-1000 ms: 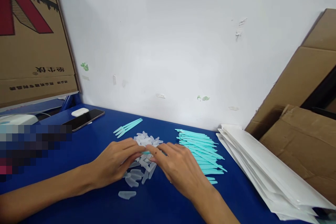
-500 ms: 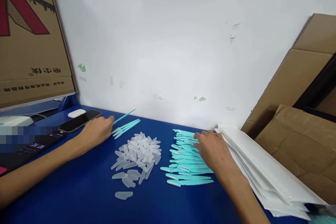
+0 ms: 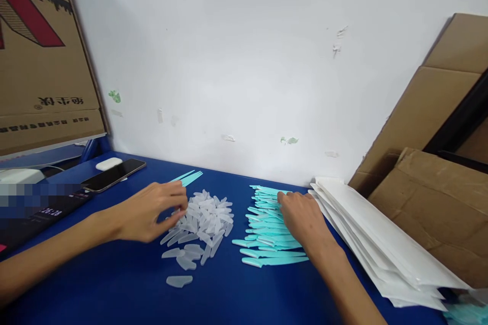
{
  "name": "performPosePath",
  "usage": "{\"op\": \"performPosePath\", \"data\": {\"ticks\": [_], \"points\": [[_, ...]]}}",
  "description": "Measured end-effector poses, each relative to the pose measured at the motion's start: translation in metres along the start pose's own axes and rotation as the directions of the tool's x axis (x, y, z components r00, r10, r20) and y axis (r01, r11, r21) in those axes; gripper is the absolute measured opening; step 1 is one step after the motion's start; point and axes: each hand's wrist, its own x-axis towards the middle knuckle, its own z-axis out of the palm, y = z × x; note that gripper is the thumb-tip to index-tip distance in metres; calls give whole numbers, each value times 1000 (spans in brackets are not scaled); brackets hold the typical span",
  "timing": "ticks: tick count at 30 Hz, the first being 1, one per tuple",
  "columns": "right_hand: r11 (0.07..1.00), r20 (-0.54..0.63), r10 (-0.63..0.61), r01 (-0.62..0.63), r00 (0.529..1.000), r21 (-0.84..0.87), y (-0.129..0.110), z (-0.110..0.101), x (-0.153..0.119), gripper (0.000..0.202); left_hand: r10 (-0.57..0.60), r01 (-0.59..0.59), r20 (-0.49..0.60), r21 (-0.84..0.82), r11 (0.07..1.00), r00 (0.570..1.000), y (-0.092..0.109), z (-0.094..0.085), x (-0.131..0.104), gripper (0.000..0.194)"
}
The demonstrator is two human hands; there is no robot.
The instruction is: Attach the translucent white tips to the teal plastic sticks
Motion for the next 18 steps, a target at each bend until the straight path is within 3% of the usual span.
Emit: {"op": "performPosePath", "data": {"ticks": [4, 9, 14, 18], "points": [[1000, -8, 6, -6, 1000, -10, -2, 0, 0, 22, 150, -149, 126, -18, 989, 981, 23, -3, -6, 15], [1000, -18, 12, -13, 1000, -16, -3, -2, -1, 19, 230, -243, 192, 46, 969, 954, 35, 15, -9, 11], [1000, -28, 11, -12, 1000, -12, -1, -5, 0, 16, 301, -314, 124, 108, 943, 945, 36, 23, -8, 13], [1000, -51, 15, -16, 999, -21, 0, -8, 0, 14, 306, -301, -5, 170, 938, 952, 29, 19, -5, 20]]}}
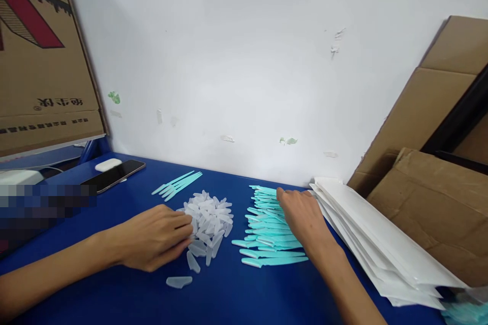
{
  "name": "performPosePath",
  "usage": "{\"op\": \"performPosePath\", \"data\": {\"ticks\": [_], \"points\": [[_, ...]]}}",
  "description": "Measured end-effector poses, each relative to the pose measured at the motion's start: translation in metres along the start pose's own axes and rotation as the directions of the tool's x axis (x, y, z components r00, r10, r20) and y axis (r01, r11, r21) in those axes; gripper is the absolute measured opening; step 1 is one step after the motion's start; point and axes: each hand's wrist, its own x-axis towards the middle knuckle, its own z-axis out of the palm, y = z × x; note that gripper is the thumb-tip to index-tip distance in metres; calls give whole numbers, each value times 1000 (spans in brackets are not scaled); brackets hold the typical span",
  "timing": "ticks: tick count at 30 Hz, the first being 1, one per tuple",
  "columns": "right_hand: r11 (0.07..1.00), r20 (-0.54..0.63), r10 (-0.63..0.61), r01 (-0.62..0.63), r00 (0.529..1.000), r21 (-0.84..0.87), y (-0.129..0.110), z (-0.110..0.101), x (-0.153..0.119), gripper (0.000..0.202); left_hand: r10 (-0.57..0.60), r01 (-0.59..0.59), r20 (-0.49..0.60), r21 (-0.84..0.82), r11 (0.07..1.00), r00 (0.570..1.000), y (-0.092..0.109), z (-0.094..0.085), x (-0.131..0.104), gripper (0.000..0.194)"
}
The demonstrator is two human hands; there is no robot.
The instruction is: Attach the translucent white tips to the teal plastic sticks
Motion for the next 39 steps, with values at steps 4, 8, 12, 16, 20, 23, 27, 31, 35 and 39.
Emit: {"op": "performPosePath", "data": {"ticks": [4, 8, 12, 16, 20, 23, 27, 31, 35, 39], "points": [[1000, -46, -18, 17, 999, -18, -3, -6, -1, 15, -97, 92, -205, -33, 995, 974, -8, 4, 0, 27], [979, -254, -163, 189, 953, 79, -13, -13, -2, 12, -168, 150, -337, -77, 986, 926, -10, 11, 0, 23], [897, -422, -270, 385, 866, 217, -33, -19, -7, 19, -310, 280, -294, -138, 950, 904, -11, 16, 0, 25], [801, -500, -339, 523, 797, 291, -55, -23, -14, 26, -347, 308, -252, -181, 934, 903, -15, 22, -2, 33], [757, -536, -371, 581, 758, 298, -69, -26, -20, 28, -327, 278, -237, -217, 936, 915, -13, 26, -3, 34], [753, -542, -365, 582, 757, 305, -73, -26, -22, 30, -326, 278, -203, -231, 932, 923, -9, 26, -2, 34], [743, -576, -356, 596, 736, 303, -75, -23, -23, 31, -296, 258, -162, -221, 941, 941, -4, 25, -3, 41], [735, -598, -358, 611, 717, 294, -74, -21, -23, 33, -273, 240, -136, -222, 945, 952, -4, 24, -3, 46], [712, -616, -346, 626, 707, 318, -75, -21, -23, 34, -258, 220, -148, -232, 947, 955, -4, 23, -3, 45], [685, -654, -341, 655, 675, 318, -84, -24, -26, 43, -251, 167, -207, -354, 920, 946, 1, 23, -1, 33]]}}
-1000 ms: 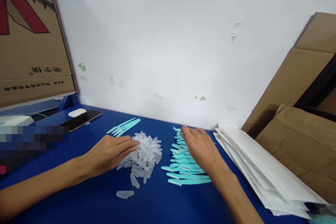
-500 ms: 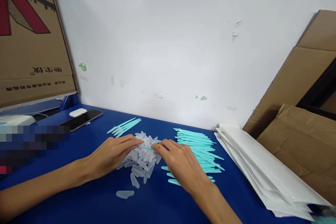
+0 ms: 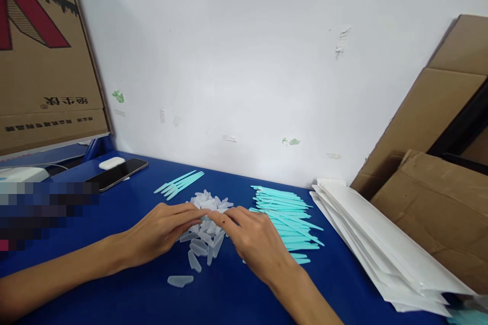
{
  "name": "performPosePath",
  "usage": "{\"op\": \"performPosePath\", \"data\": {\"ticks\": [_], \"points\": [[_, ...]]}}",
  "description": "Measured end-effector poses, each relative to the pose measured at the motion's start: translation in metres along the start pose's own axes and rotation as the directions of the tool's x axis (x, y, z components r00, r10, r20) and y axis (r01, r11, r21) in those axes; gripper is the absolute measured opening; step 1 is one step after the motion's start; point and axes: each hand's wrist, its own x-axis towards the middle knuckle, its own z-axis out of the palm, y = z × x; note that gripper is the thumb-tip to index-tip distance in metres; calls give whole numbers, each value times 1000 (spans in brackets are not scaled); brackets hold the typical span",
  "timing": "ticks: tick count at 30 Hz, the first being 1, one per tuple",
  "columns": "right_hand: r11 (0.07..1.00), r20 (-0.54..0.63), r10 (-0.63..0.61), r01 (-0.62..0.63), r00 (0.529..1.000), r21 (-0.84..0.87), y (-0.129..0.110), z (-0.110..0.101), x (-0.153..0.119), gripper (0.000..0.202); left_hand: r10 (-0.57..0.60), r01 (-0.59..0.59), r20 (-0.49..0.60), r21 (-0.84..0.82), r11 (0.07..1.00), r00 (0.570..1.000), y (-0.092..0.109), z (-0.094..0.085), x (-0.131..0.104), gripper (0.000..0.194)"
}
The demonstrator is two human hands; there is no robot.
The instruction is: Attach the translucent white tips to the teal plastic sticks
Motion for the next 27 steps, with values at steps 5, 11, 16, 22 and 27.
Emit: {"op": "performPosePath", "data": {"ticks": [5, 11, 16, 22, 27], "points": [[998, -40, -12, 15, 999, 57, -13, 5, 2, 50, -32, 27, -29, -139, 990, 999, 10, 1, 1, 24], [999, -29, 38, -38, 999, 20, -8, -5, 8, 33, -98, 97, -41, -30, 995, 994, 6, 1, 3, 24], [953, -141, 232, -254, 962, -167, 23, -27, 5, 26, -376, 396, -128, 221, 891, 918, -24, -14, 9, 33], [836, -6, 410, -378, 912, -399, 68, -36, -12, 25, -628, 580, -116, 540, 610, 769, -75, -35, 7, 35], [787, 172, 506, -370, 845, -495, 86, -37, -24, 26, -682, 582, -73, 593, 556, 727, -97, -37, -4, 28]]}}
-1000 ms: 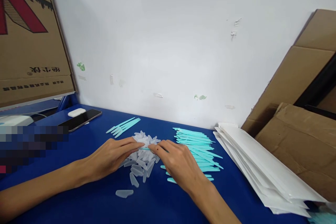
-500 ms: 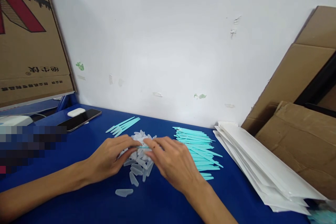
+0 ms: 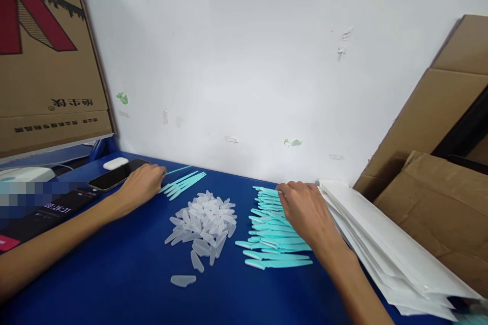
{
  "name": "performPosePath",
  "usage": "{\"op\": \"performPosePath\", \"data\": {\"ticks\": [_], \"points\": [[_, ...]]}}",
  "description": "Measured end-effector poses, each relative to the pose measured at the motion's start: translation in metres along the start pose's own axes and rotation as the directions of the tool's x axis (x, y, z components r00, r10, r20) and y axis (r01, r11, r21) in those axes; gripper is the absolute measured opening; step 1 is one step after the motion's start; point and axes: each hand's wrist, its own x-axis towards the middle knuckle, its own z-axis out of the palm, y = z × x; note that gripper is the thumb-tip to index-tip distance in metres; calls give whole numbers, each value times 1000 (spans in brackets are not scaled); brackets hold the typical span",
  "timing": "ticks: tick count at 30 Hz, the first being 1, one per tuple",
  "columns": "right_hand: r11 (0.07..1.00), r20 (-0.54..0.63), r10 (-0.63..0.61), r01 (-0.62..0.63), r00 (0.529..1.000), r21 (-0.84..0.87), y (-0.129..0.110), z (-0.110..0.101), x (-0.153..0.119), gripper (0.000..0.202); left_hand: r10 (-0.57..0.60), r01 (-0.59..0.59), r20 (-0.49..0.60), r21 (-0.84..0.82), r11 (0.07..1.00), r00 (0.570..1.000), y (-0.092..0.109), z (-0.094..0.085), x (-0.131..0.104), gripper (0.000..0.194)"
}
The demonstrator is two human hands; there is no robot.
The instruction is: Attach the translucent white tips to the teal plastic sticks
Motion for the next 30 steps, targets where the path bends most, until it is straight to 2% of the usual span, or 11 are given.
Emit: {"op": "performPosePath", "data": {"ticks": [5, 9, 12, 13, 16, 20, 22, 25, 27, 30], "points": [[1000, 183, -7, 3, 983, 20, 9, 3, -2, 21, 20, -20, 37, -5, 1000, 999, 3, 2, -5, 31], [992, 304, 9, -47, 953, 119, 15, 1, -4, 16, 69, -69, 5, -47, 996, 998, 15, -6, -8, 36], [973, 361, 23, -104, 932, 207, 19, 2, -6, 12, 200, -207, -58, -163, 965, 978, 28, -17, -14, 36], [968, 377, 18, -111, 926, 226, 20, 2, -6, 11, 282, -298, -97, -241, 924, 954, 33, -22, -17, 35], [961, 432, -6, -114, 902, 253, 20, 5, -6, 10, 542, -547, -143, -419, 725, 828, 47, -38, -32, 26], [961, 443, 6, -127, 897, 244, 15, 6, -6, 14, 728, -674, -74, -453, 584, 681, 63, -52, -59, 12], [961, 435, 4, -124, 901, 248, 14, 6, -6, 17, 793, -734, -49, -416, 537, 608, 72, -53, -72, 18], [964, 424, -27, -89, 905, 252, 13, 6, -7, 22, 843, -796, -32, -350, 493, 536, 84, -50, -87, 27], [972, 409, -53, -47, 911, 230, 12, 7, -8, 25, 864, -833, -61, -308, 460, 500, 90, -47, -94, 22], [983, 381, -78, 8, 921, 181, 11, 6, -7, 26, 872, -875, -143, -212, 436, 469, 94, -46, -95, 12]]}}
